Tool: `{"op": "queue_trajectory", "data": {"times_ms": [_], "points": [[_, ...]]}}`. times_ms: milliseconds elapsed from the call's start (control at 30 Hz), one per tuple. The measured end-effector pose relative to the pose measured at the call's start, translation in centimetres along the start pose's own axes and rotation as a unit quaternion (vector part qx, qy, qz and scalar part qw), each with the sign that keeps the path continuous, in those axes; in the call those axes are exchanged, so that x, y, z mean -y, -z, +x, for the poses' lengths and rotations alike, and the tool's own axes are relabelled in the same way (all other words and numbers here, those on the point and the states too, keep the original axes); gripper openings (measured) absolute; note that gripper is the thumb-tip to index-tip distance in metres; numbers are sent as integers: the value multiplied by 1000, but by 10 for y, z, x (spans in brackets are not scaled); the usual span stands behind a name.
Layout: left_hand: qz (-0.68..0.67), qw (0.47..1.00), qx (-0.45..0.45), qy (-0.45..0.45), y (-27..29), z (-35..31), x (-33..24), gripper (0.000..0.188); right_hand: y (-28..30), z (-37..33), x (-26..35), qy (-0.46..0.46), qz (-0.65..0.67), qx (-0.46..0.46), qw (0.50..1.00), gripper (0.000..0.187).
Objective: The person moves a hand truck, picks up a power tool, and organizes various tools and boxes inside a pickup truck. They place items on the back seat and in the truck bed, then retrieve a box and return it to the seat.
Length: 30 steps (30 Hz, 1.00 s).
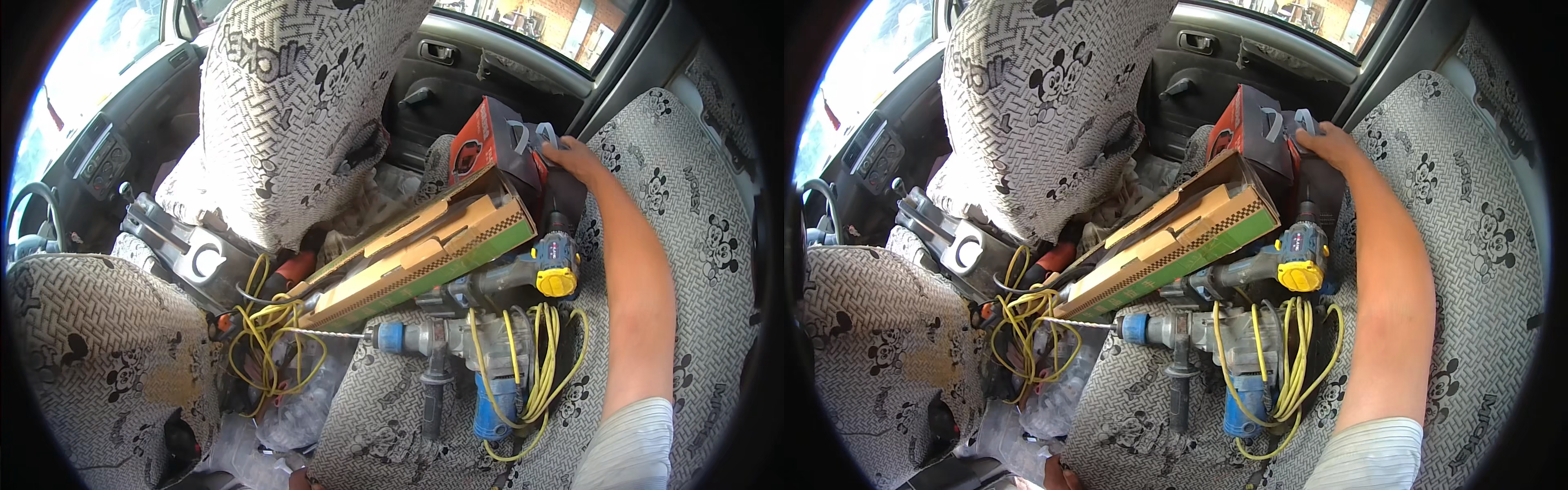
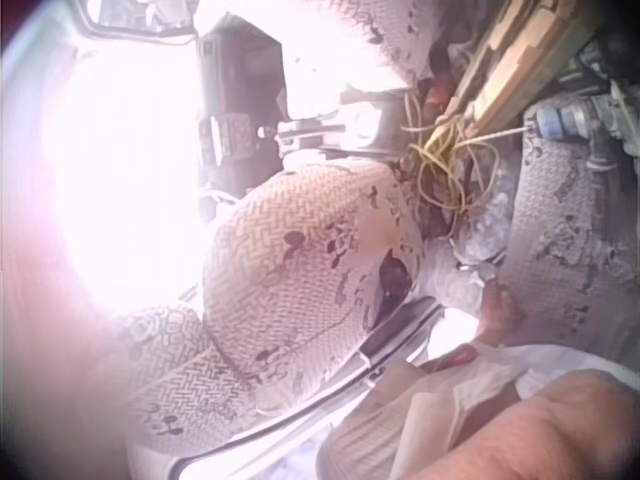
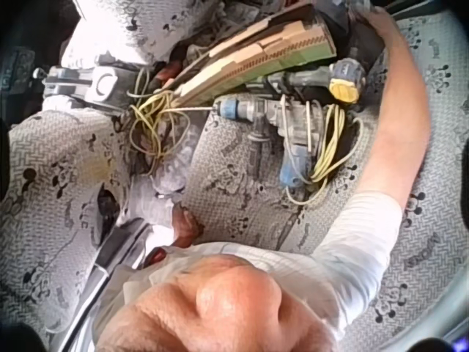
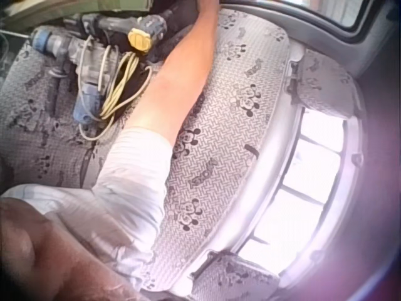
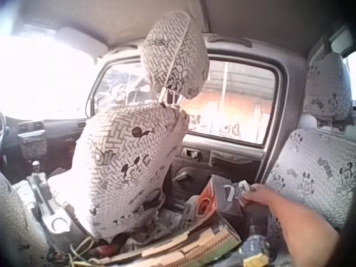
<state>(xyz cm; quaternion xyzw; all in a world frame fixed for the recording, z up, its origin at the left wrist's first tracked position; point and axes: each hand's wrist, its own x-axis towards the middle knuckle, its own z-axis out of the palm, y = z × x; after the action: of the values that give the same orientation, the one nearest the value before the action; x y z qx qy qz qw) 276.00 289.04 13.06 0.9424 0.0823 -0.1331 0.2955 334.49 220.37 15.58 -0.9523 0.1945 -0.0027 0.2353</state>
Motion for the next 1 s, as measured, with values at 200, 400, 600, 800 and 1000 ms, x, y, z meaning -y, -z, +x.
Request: {"op": "queue_trajectory", "data": {"times_ms": [200, 400, 600, 800, 1000], "points": [[-13, 998, 28, 50, 1, -6, -1, 65, 21, -37, 62, -75, 137, 219, 963, 86], [-40, 994, 38, 98, 6, 1, -15, 72, 20, -35, 48, -90, 152, 176, 968, 66], [1, 998, 41, 57, 1, -7, 5, 70, 32, -26, 36, -135, 157, 146, 967, 56], [10, 998, 23, 55, -6, -6, 12, 70, 21, -24, 17, -171, 371, 212, 888, 54], [26, 995, 58, 81, -4, -5, 6, 74, -17, -83, 18, -69, 292, 166, 939, 80]]}}
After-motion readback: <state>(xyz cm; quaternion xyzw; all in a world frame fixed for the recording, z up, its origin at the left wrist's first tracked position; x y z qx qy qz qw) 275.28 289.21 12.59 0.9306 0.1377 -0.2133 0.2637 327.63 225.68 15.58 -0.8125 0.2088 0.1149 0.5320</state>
